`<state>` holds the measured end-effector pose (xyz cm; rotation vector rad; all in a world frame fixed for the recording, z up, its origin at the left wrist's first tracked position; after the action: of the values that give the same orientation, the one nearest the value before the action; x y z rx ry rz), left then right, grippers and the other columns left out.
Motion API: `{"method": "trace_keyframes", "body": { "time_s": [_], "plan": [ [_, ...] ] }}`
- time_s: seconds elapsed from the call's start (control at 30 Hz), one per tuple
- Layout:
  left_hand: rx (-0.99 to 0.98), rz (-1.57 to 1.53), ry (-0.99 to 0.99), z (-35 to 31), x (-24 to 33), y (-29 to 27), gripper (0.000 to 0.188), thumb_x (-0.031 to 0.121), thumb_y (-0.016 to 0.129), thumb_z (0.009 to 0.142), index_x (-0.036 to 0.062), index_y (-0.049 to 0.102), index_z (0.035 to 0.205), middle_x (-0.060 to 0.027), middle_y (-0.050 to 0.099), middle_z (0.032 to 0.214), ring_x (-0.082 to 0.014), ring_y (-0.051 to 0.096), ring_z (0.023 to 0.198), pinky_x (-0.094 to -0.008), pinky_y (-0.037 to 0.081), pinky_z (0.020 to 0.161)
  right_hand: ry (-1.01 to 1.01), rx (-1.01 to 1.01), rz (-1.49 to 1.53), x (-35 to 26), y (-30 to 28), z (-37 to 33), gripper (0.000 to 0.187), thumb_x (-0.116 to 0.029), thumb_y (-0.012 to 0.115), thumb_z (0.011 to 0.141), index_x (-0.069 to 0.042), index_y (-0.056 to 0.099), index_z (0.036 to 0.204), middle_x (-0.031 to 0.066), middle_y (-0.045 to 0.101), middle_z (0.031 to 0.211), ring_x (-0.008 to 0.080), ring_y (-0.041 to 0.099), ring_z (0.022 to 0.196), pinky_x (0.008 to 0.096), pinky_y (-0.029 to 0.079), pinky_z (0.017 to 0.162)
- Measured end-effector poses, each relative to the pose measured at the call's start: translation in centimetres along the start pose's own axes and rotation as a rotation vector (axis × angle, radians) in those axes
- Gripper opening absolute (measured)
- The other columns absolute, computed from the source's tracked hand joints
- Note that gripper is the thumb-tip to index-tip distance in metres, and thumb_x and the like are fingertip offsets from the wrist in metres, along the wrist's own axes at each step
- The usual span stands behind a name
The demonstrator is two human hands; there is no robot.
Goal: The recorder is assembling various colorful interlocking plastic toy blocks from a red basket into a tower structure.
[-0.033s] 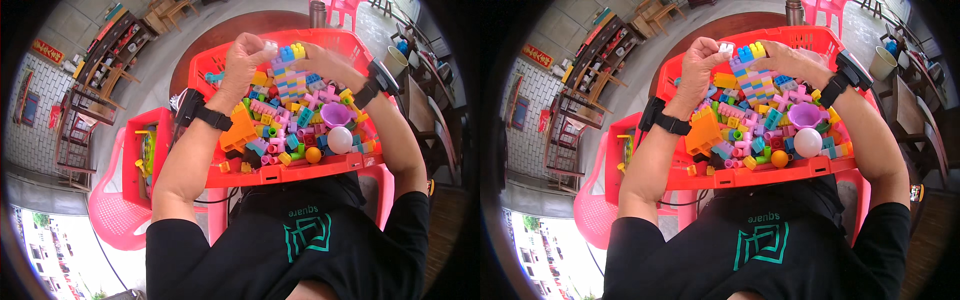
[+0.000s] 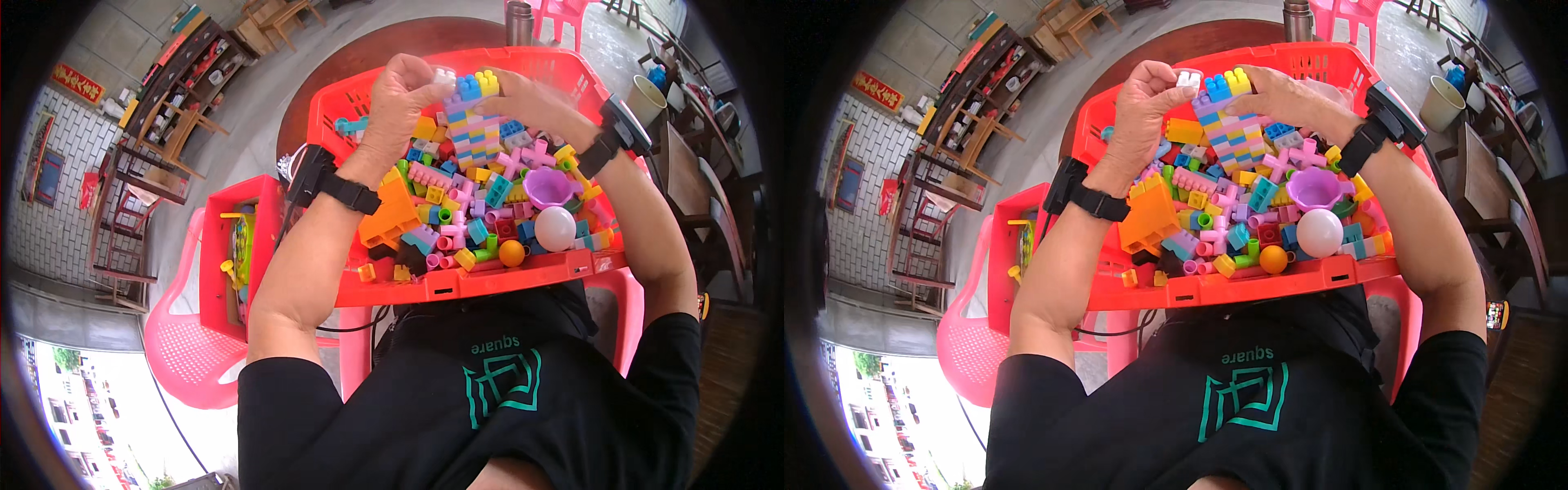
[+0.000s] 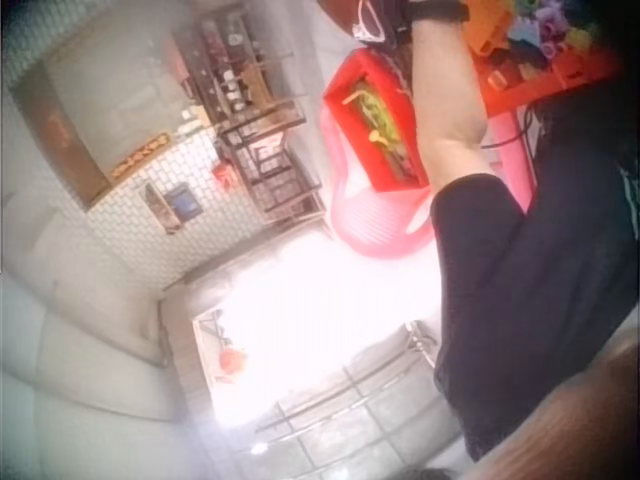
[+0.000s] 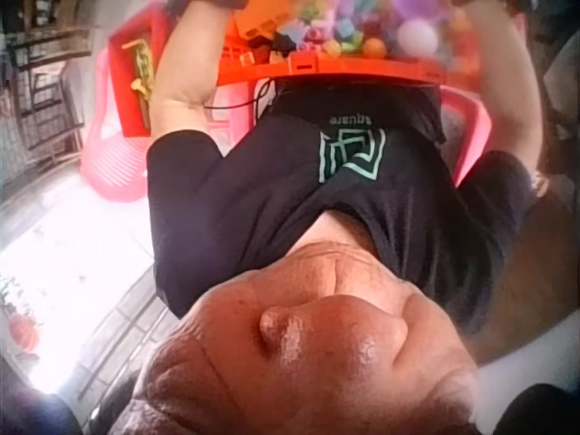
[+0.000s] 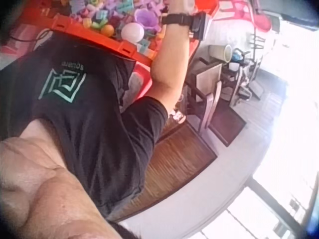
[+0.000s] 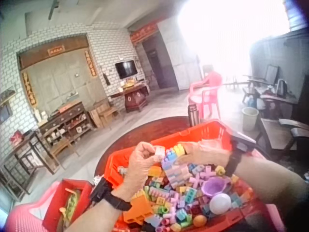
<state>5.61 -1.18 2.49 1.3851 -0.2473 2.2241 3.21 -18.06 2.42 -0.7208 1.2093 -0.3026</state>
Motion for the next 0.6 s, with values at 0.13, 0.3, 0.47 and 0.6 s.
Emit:
{"method": "trace_keyframes", "body": {
  "time_s": [0.13, 0.3, 0.47, 0.6],
  "plan": [
    [0.017, 0.008, -0.011, -0.3, -0.2, 1.0, 0.026, -0.002, 0.065, 0.076, 0.0035, 0.052, 0.098, -0.0058, 0.061, 0.093, -0.0120, 0.058, 0.084, -0.0250, 0.046, 0.081, 0.029, -0.058, -0.029, 0.7, 0.1, 0.2, 0.041, -0.026, 0.062, 0.080, -0.004, 0.049, 0.113, 0.0053, 0.060, 0.090, 0.0121, 0.056, 0.078, 0.0260, 0.046, 0.069],
    [0.046, 0.072, -0.017, -0.5, -1.0, 0.4, 0.028, 0.000, 0.066, 0.076, 0.0027, 0.051, 0.100, -0.0060, 0.062, 0.093, -0.0118, 0.058, 0.084, -0.0250, 0.047, 0.080, 0.047, -0.047, -0.057, -0.3, 0.0, 0.0, 0.041, -0.025, 0.062, 0.080, -0.003, 0.048, 0.111, 0.0062, 0.060, 0.090, 0.0117, 0.057, 0.078, 0.0266, 0.047, 0.068],
    [0.060, 0.082, -0.015, -0.3, -1.4, 0.8, 0.026, 0.001, 0.067, 0.076, 0.0031, 0.051, 0.096, -0.0050, 0.062, 0.091, -0.0114, 0.058, 0.084, -0.0245, 0.047, 0.078, 0.008, -0.032, -0.031, 0.8, 0.0, 0.1, 0.039, -0.025, 0.062, 0.080, -0.002, 0.049, 0.109, 0.0066, 0.061, 0.090, 0.0124, 0.058, 0.080, 0.0268, 0.047, 0.069],
    [0.005, 0.339, -0.005, -0.1, -0.7, 0.2, 0.026, 0.002, 0.068, 0.075, 0.0032, 0.051, 0.094, -0.0045, 0.062, 0.087, -0.0109, 0.058, 0.082, -0.0234, 0.047, 0.075, -0.039, -0.024, 0.010, 0.9, 0.3, 0.6, 0.036, -0.023, 0.062, 0.080, -0.002, 0.050, 0.106, 0.0066, 0.061, 0.090, 0.0124, 0.057, 0.081, 0.0268, 0.046, 0.071]
  ]
}}
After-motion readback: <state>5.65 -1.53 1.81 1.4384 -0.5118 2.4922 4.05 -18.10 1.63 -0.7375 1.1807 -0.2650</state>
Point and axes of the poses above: each hand's wrist, its own z-axis towards the middle knuckle, its own y-axis out of the palm, x = y × z, the point moved 5 cm from there along z, towards the middle knuckle
